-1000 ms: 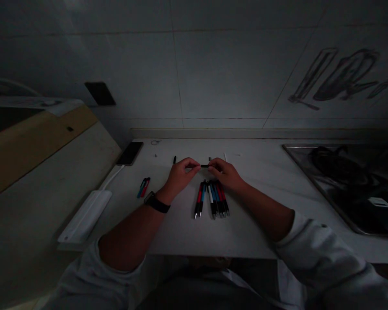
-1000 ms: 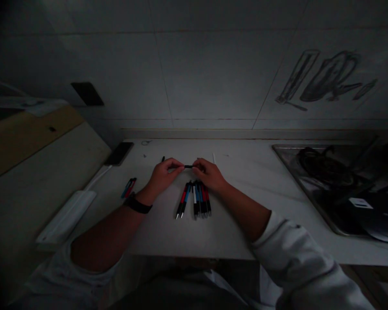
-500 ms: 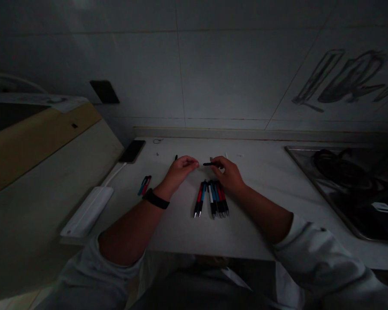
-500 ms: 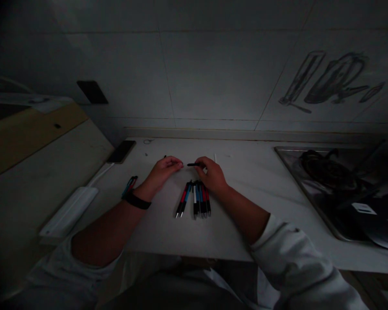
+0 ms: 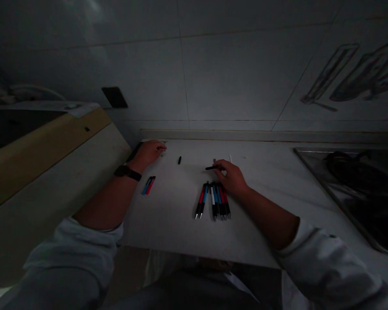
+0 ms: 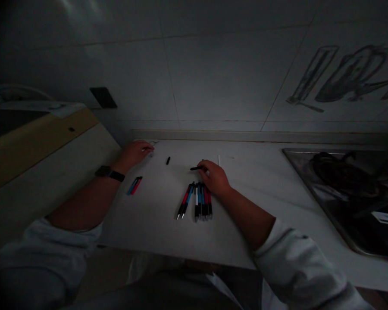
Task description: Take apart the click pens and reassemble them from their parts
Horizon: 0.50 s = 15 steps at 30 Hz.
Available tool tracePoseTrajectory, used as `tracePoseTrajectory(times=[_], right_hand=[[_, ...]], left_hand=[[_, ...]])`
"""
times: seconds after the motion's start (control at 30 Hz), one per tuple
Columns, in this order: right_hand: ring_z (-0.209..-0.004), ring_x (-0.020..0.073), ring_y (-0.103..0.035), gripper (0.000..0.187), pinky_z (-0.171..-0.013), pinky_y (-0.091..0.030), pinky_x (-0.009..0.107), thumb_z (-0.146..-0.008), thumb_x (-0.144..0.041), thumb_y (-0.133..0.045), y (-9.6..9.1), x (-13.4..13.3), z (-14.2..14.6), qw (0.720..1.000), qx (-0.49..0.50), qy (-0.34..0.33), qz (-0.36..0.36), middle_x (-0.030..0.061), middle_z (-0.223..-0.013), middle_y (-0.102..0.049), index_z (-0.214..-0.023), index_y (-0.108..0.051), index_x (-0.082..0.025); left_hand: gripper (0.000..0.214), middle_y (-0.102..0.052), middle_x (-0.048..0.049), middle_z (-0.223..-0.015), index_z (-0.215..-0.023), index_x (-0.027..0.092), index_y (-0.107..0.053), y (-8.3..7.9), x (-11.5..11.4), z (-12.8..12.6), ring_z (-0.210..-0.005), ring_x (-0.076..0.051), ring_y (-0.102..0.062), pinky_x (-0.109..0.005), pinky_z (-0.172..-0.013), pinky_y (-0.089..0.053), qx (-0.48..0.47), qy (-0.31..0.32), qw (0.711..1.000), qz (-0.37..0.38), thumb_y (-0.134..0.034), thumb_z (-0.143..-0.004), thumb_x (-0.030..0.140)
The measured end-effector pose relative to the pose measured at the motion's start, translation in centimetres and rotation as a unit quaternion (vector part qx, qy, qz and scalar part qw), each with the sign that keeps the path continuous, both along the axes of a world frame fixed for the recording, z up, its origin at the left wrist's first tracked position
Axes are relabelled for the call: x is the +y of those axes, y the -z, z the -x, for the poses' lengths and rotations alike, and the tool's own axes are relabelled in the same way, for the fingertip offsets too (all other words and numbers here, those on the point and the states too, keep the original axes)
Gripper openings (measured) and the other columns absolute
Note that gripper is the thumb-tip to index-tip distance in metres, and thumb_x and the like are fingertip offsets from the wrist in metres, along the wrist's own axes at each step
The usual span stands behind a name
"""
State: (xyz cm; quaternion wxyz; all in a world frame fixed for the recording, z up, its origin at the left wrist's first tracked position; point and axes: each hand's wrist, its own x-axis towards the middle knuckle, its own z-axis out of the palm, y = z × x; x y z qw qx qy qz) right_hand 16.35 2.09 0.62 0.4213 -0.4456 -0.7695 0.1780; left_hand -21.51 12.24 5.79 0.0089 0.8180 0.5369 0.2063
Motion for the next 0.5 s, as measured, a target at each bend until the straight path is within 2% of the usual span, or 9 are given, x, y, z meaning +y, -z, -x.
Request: tracePoseTrajectory(times=[0.2, 0.5], right_hand=[[-0.093, 0.022, -0.07, 0.016, -0.085, -0.052, 0.037, -0.094, -0.023, -0.062, 0.2, 0.2, -0.1, 1.0, -0.019, -0.007, 0.008, 0.0058, -0.102, -0.074, -0.109, -0.068, -0.024], [-0.092, 0.0226, -0.07, 0.018, -0.085, -0.053, 0.038, -0.094, -0.022, -0.062, 0.5, 0.4, 0.0, 1.0, -0.025, -0.006, 0.011, 0.0059, -0.102, -0.075, -0.11, -0.07, -0.025]], left_hand=[[0.029, -0.077, -0.0113, -0.114, -0.107, 0.019, -0.077, 2.4, 2.5, 0.9, -0.108, -0.028, -0.067, -0.042, -0.101, -0.048, 0.076, 0.038, 0.996, 0.024, -0.055, -0.09, 0.024], [0.031, -0.077, -0.009, -0.115, -0.109, 0.022, -0.077, 3.5, 3.0, 2.0, -0.108, -0.026, -0.066, -0.04, -0.104, -0.046, 0.116, 0.032, 0.992, 0.029, -0.054, -0.089, 0.025]])
